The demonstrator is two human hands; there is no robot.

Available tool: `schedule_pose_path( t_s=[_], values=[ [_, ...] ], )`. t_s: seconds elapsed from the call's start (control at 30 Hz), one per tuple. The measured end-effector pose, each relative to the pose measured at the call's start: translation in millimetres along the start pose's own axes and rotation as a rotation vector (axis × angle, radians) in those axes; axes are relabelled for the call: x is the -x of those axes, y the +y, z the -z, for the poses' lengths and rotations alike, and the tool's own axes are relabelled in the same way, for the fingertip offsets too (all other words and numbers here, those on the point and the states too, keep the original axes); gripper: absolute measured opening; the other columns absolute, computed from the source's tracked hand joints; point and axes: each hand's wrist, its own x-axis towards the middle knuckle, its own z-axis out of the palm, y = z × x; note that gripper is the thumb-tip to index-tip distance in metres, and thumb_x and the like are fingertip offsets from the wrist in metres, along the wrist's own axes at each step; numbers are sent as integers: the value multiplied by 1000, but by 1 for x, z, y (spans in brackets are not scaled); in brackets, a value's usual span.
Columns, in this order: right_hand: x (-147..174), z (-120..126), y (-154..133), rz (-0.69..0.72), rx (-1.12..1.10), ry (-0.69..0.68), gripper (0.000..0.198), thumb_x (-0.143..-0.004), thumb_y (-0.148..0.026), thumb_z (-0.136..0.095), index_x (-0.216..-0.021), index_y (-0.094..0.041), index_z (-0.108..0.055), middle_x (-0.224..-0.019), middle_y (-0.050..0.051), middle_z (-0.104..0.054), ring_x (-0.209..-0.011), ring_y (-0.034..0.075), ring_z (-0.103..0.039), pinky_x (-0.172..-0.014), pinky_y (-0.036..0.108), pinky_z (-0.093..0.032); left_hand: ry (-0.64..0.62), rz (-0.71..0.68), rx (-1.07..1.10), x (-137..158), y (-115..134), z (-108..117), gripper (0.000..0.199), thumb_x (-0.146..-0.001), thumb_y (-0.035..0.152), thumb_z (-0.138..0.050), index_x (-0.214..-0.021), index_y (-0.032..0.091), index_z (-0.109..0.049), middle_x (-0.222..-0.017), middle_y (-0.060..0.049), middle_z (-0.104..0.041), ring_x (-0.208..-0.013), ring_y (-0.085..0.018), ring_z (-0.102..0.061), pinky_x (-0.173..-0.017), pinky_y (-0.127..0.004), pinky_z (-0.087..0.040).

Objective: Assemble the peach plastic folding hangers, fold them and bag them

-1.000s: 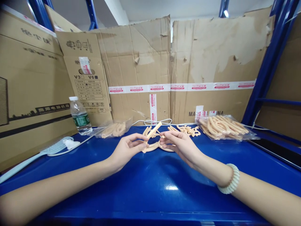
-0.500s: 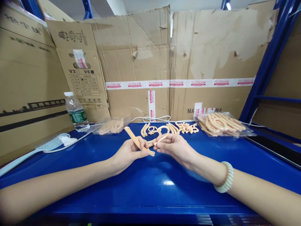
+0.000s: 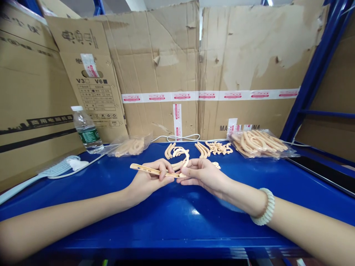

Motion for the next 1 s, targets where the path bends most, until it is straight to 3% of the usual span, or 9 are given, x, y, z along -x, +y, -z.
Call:
schedule_pose_path(
  t_s=[0.33, 0.6, 1.0],
  values=[
    [1, -9, 8, 120, 50, 86, 41, -58, -43, -85, -69, -16, -56, -67, 1, -69, -67, 12, -67, -67, 24, -54, -17, -112, -216, 0, -1, 1, 29, -74, 15, -67, -53, 15, -47, -77, -4, -59, -75, -14, -59, -71, -27, -47],
    [-2, -9, 16, 209, 143, 110, 40, -62, -47, -80, -67, -17, -53, -64, 1, -68, -62, 13, -64, -63, 27, -51, -36, -98, -258, -1, -2, 1, 30, -74, 15, -67, -53, 15, -47, -79, -5, -61, -72, -14, -60, -68, -26, -47],
    [0, -13, 15, 268, 299, 139, 27, -67, -32, -75, -65, -19, -51, -61, -1, -60, -59, 14, -59, -60, 28, -48, -48, -72, -238, 0, -3, 1, 31, -74, 22, -69, -54, 16, -47, -68, -2, -56, -66, -13, -57, -63, -24, -45]
  ],
)
